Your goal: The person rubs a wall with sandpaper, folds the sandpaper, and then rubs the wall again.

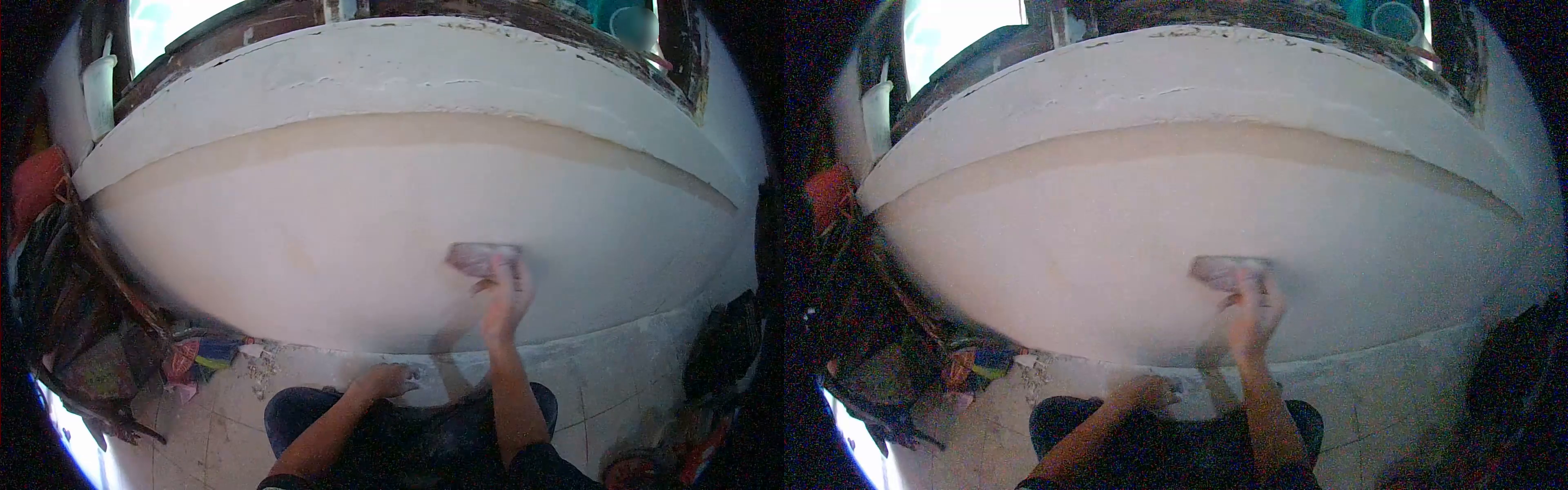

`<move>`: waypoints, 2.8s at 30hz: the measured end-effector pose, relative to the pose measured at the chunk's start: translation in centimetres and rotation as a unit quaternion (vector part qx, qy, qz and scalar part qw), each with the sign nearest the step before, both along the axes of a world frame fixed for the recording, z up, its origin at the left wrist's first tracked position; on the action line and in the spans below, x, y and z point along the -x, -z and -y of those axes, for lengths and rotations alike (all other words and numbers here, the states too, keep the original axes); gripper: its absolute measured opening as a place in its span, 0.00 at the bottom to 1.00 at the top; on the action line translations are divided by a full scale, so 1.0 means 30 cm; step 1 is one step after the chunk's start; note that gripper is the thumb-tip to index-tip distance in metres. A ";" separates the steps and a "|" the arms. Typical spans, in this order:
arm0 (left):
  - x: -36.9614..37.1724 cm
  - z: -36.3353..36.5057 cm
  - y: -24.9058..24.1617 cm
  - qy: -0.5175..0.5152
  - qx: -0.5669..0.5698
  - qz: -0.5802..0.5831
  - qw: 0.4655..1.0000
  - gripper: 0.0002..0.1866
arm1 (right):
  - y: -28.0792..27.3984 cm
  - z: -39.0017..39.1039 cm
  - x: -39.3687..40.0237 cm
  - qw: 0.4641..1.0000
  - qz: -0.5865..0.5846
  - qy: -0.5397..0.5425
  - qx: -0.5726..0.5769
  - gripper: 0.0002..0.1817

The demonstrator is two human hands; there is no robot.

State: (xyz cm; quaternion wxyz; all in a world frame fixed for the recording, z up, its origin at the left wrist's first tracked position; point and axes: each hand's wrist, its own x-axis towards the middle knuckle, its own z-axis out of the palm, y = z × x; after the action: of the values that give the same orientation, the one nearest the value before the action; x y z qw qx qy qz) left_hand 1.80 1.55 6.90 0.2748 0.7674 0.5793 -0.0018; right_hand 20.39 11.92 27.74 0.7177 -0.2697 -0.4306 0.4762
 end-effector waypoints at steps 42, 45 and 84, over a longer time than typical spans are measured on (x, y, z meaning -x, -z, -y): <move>-0.037 -0.019 -0.090 -0.077 -0.032 0.157 0.984 0.24 | 0.082 0.017 0.050 0.968 0.178 -0.179 0.007 0.15; -0.033 -0.016 -0.085 -0.041 -0.101 0.107 0.988 0.22 | 0.031 0.017 -0.001 0.982 0.156 -0.101 0.037 0.12; 0.009 -0.041 0.106 0.057 0.014 0.004 0.998 0.19 | 0.027 -0.016 -0.066 0.997 0.076 -0.016 0.017 0.10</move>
State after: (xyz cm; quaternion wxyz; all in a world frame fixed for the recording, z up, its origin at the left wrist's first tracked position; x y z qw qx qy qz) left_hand 1.54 2.79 3.72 0.2875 0.7952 0.5334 -0.0230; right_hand 22.39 12.39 26.91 0.6707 -0.3101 -0.4798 0.4731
